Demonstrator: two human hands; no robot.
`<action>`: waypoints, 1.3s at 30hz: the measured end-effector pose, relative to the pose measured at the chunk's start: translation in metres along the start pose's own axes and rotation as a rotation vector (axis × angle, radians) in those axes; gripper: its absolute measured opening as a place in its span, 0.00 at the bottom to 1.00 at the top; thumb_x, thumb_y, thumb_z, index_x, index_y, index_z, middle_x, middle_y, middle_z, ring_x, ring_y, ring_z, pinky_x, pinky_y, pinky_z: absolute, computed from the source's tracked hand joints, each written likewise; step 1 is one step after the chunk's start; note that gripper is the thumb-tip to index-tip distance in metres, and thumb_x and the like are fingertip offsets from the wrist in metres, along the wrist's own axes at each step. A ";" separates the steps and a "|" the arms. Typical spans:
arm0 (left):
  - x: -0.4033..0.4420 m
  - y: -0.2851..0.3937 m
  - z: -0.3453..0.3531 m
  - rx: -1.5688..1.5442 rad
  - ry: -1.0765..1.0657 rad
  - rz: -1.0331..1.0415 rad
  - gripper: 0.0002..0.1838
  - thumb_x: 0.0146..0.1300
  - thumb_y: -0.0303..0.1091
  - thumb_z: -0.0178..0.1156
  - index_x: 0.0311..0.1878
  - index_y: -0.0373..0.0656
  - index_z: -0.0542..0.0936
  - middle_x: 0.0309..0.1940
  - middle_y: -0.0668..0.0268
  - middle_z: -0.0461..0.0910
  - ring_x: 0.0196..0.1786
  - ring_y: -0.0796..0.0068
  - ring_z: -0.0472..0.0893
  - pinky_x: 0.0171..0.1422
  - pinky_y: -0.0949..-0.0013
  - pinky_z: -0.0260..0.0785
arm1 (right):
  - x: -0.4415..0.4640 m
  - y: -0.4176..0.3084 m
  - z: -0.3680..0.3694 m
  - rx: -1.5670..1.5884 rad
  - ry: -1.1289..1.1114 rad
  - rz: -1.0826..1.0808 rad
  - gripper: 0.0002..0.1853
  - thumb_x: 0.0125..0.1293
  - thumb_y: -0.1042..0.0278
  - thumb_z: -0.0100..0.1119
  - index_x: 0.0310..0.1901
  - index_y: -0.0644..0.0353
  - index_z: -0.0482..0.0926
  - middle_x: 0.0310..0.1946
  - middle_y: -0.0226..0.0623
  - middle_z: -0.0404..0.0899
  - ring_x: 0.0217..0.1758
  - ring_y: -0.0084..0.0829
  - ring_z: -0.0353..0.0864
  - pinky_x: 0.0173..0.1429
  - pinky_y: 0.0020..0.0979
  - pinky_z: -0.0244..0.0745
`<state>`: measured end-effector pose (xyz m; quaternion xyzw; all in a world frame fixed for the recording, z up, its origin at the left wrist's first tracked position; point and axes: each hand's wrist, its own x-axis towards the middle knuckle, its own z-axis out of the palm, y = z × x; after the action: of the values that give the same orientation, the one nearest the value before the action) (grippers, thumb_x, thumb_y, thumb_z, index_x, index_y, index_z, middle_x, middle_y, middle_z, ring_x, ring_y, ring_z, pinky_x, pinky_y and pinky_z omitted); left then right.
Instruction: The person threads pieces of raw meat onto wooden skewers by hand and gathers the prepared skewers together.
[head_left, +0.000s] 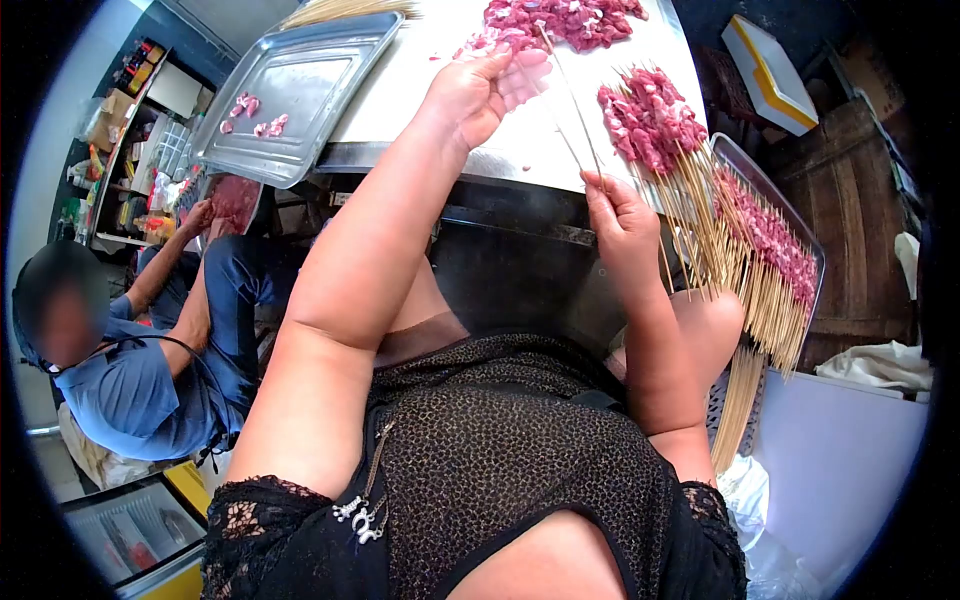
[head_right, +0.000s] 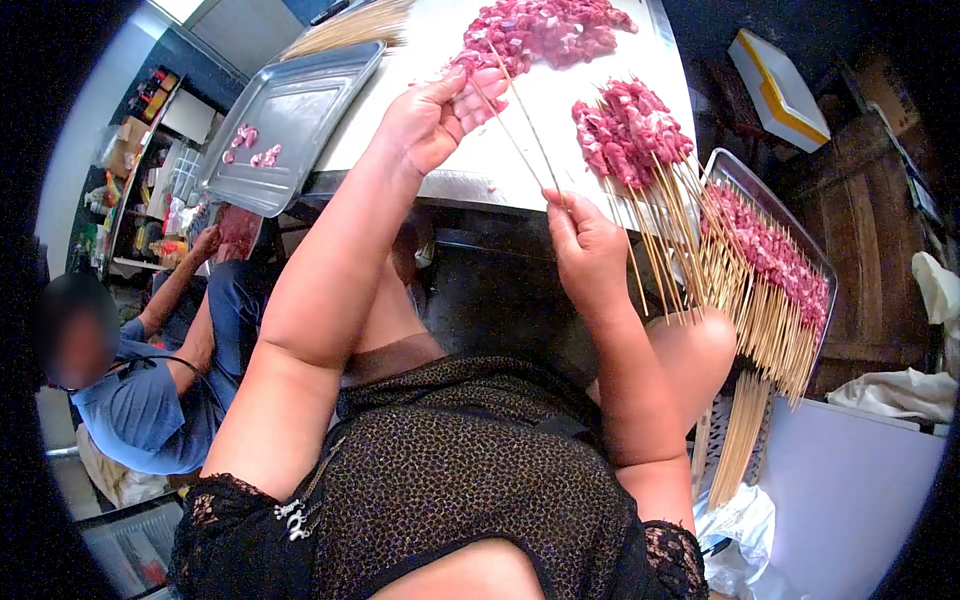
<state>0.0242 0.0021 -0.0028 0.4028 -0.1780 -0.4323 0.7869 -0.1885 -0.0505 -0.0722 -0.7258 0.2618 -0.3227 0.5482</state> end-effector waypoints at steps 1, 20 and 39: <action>0.000 -0.002 0.002 -0.002 0.003 0.000 0.13 0.69 0.30 0.44 0.50 0.32 0.70 0.47 0.48 0.76 0.50 0.56 0.78 0.56 0.57 0.73 | 0.000 0.001 0.001 0.005 0.003 -0.001 0.10 0.63 0.71 0.55 0.45 0.63 0.80 0.20 0.22 0.70 0.24 0.11 0.63 0.29 0.17 0.62; 0.014 0.013 -0.015 0.168 -0.079 0.098 0.11 0.68 0.30 0.47 0.48 0.33 0.72 0.44 0.49 0.78 0.47 0.60 0.80 0.50 0.64 0.77 | -0.003 -0.003 -0.003 -0.011 -0.010 0.020 0.10 0.64 0.70 0.56 0.44 0.62 0.80 0.19 0.21 0.70 0.22 0.11 0.62 0.27 0.16 0.61; -0.001 0.013 0.002 0.274 0.003 0.146 0.13 0.69 0.31 0.44 0.47 0.31 0.72 0.43 0.48 0.78 0.46 0.58 0.81 0.50 0.61 0.77 | -0.002 -0.011 -0.006 -0.049 -0.041 0.045 0.10 0.64 0.71 0.55 0.44 0.63 0.80 0.21 0.22 0.72 0.23 0.12 0.63 0.29 0.17 0.62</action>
<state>0.0292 0.0062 0.0085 0.4932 -0.2630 -0.3452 0.7540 -0.1947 -0.0499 -0.0612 -0.7395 0.2746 -0.2890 0.5425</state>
